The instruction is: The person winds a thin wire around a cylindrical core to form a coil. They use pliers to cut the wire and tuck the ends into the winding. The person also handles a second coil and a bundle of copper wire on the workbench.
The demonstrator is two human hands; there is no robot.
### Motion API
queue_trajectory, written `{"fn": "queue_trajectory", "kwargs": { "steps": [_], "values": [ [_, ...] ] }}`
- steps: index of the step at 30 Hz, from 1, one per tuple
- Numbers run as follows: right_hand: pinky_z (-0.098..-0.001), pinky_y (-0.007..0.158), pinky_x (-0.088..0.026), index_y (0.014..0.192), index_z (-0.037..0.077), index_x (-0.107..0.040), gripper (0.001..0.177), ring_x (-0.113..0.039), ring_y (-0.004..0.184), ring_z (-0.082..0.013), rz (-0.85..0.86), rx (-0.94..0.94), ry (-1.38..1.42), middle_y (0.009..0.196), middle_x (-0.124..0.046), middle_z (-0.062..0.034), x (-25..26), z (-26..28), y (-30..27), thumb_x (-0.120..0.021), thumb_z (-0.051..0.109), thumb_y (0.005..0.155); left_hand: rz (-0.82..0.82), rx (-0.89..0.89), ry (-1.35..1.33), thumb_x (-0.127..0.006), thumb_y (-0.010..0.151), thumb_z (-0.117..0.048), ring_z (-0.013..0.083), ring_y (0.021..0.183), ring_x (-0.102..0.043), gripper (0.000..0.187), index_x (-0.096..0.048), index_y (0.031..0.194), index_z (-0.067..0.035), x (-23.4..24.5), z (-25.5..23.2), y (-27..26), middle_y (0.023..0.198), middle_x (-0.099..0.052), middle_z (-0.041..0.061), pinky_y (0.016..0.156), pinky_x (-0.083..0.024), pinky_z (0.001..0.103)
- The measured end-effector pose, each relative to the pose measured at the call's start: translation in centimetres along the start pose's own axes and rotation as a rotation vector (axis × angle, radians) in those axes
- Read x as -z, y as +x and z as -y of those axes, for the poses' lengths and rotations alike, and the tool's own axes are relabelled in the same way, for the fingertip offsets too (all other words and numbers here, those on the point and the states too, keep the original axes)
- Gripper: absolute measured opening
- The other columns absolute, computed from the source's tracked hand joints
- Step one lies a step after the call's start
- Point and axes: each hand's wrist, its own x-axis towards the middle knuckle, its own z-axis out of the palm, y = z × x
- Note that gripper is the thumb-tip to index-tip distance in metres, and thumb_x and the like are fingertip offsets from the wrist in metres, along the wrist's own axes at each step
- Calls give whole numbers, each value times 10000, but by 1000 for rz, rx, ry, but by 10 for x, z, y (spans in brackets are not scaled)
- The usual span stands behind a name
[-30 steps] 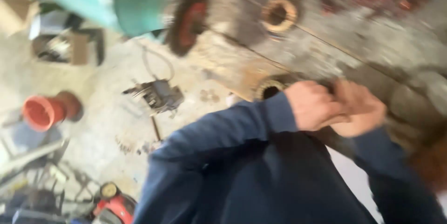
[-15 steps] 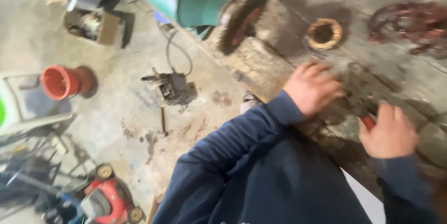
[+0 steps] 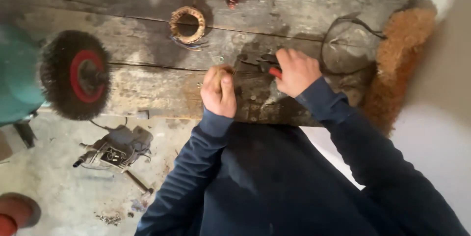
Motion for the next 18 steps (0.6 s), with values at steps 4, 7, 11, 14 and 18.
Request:
{"fn": "queue_trajectory", "kwargs": {
  "steps": [4, 7, 11, 14, 18],
  "values": [
    [-569, 679, -500, 1033, 50, -579, 352, -650, 877, -427, 33, -68, -10, 938, -652, -175, -8, 11, 2, -761, 280, 838, 1, -333, 86, -445, 1092, -204, 400, 946, -612, 358, -573, 831, 5, 2, 3, -2, 1091, -652, 265, 876, -494, 431],
    [-562, 697, -502, 1029, 62, -581, 322, -647, 857, -434, -41, -72, 49, 933, -647, -189, -17, 18, 3, -738, 329, 942, 385, -311, -104, -563, 1042, -197, 365, 809, -593, 320, -576, 798, 10, 0, 33, -16, 820, -582, 167, 777, -506, 434],
    [-565, 666, -516, 1091, 28, -585, 407, -679, 821, -425, 72, -234, -78, 936, -674, -206, -24, -2, 19, -733, 364, 915, 360, -423, -69, -599, 973, -111, 320, 617, -506, 342, -512, 647, -52, -12, 34, -42, 660, -527, 109, 630, -394, 449],
    [-571, 660, -523, 1118, 3, -582, 457, -693, 819, -426, 145, -326, -164, 971, -684, -225, -5, -17, 21, -732, 355, 866, 502, -502, -90, -633, 942, -95, 324, 574, -493, 312, -550, 643, -66, -9, 34, -56, 630, -499, 106, 597, -373, 460],
    [-579, 706, -517, 1079, 29, -572, 405, -674, 863, -453, 196, -253, -101, 1008, -675, -225, 10, -31, -5, -725, 295, 815, 589, -496, -229, -672, 945, -140, 343, 611, -503, 369, -482, 636, -74, 7, -24, -31, 646, -471, 107, 631, -374, 487]
  ]
}}
